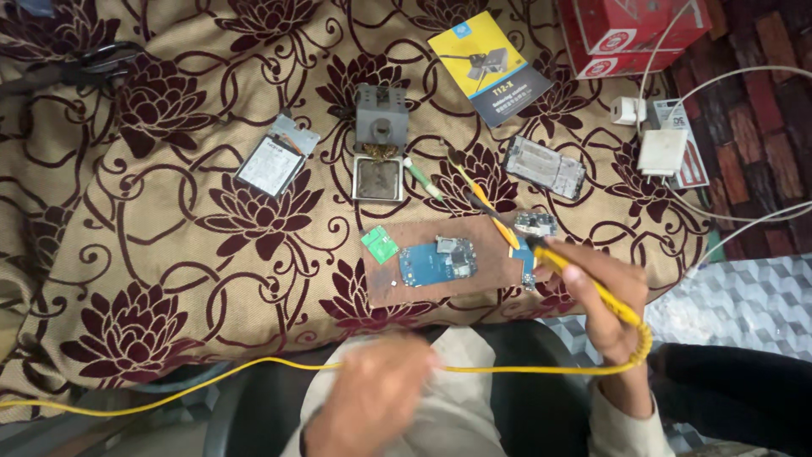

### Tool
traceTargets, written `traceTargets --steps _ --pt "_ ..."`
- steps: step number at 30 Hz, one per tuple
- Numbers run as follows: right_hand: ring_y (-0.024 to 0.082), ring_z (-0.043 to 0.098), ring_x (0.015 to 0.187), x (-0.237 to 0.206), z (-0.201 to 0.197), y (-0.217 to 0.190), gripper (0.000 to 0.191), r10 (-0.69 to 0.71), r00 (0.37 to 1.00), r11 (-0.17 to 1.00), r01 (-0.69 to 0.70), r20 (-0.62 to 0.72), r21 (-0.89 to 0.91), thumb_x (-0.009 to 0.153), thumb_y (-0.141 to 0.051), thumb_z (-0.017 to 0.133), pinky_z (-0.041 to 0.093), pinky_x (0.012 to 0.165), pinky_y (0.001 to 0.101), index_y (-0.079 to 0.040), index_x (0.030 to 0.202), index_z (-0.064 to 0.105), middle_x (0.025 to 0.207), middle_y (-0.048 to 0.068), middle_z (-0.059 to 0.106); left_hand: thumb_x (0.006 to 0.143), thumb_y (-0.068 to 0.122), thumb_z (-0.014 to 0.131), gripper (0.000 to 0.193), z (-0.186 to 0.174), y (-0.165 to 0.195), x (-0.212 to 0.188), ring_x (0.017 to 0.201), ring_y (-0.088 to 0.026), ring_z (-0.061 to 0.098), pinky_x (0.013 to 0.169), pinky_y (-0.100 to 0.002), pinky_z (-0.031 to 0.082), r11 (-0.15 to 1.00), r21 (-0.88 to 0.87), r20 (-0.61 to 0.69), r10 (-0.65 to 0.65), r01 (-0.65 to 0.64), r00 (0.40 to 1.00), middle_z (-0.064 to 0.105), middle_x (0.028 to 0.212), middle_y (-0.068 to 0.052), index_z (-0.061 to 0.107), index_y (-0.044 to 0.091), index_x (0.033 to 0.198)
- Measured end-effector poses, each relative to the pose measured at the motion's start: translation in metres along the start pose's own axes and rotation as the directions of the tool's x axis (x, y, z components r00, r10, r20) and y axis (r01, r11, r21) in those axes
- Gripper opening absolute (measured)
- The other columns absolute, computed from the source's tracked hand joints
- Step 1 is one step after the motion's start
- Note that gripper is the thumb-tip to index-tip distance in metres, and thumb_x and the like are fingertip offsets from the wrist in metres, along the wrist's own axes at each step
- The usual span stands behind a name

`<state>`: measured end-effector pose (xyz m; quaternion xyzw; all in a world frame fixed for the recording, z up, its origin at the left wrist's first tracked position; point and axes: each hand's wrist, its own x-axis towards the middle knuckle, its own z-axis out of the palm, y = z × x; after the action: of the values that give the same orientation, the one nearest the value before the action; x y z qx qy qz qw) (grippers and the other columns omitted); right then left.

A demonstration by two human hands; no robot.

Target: The person applies flux to a small blue circuit board and then uses a soldering iron to solder components on the board. The person holds the board steady with one hand while applying the soldering iron with the other.

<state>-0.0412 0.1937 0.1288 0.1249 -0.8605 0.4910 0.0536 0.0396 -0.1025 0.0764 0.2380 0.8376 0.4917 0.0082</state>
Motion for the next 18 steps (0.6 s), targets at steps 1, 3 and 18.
traceTargets --steps 1,3,18 --pt "0.018 0.077 0.074 -0.008 -0.002 0.006 0.036 0.077 0.997 0.996 -0.077 -0.003 0.050 0.095 -0.015 0.055 0.061 0.062 0.0260 0.005 0.120 0.070 0.093 0.015 0.079 0.091 0.006 0.059 0.013 -0.006 -0.001 0.008 0.087 -0.035 0.070 0.073 -0.045 0.056 0.998 0.062 -0.116 -0.021 0.028 0.993 0.072 0.095 -0.016 0.067 0.003 0.101" --pt "0.018 0.077 0.076 -0.020 -0.003 0.019 0.033 0.053 0.999 0.994 -0.053 0.009 0.093 0.093 -0.012 0.061 0.061 0.069 0.0267 0.005 0.119 0.072 0.096 0.015 0.079 0.091 0.003 0.059 0.017 -0.014 -0.009 0.028 0.086 -0.037 0.070 0.073 -0.046 0.055 0.988 0.143 -0.249 -0.017 0.055 0.968 0.072 0.096 -0.017 0.067 0.002 0.105" --pt "0.013 0.073 0.068 -0.060 0.012 0.055 0.016 0.089 0.984 0.986 -0.109 -0.156 -0.129 0.081 -0.010 0.077 0.051 0.064 0.0237 0.000 0.090 0.069 0.085 0.009 0.077 0.086 0.006 0.071 0.013 -0.019 -0.031 0.046 0.080 -0.034 0.065 0.069 -0.046 0.051 0.934 0.281 -0.298 -0.135 0.222 0.945 0.070 0.088 -0.013 0.070 0.004 0.099"
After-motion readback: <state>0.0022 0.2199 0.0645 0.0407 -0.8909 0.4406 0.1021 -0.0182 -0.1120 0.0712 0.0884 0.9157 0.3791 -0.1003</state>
